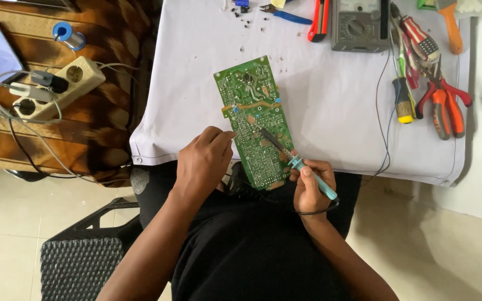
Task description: A person is soldering components onto a printed circuit board at a repair bench.
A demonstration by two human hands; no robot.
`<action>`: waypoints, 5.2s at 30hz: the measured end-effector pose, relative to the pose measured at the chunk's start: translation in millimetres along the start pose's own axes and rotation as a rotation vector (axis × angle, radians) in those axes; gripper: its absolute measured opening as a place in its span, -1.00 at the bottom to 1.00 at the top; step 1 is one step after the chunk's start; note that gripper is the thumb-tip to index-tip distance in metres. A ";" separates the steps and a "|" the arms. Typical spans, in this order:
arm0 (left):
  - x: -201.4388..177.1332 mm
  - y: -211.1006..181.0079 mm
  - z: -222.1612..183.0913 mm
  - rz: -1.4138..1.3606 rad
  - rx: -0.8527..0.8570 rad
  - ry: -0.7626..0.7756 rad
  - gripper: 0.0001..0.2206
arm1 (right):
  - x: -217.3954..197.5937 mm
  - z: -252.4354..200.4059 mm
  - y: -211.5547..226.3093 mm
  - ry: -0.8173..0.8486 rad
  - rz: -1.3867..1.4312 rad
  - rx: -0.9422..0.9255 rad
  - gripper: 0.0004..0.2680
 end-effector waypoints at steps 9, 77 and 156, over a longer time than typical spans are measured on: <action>6.3 -6.1 6.4 0.165 0.057 -0.059 -0.90 | 1.5 -2.1 2.3 -0.034 0.039 -0.001 -0.86; 0.9 -59.1 -76.2 -1.679 -0.402 0.197 -0.64 | 50.1 -33.5 114.1 0.456 -0.315 -0.407 -0.68; 27.7 -11.6 13.6 -0.426 0.130 -0.331 -0.85 | -24.8 -9.9 34.9 0.175 -0.003 -0.170 -0.74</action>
Point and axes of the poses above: each hand's wrist, its own z-axis towards the middle knuckle, its own x-axis out of the palm, y = z × x, the point moved 6 cm from there along z, towards the middle knuckle, and after that the axes turned 3 degrees about y, right-handed, at the moved point
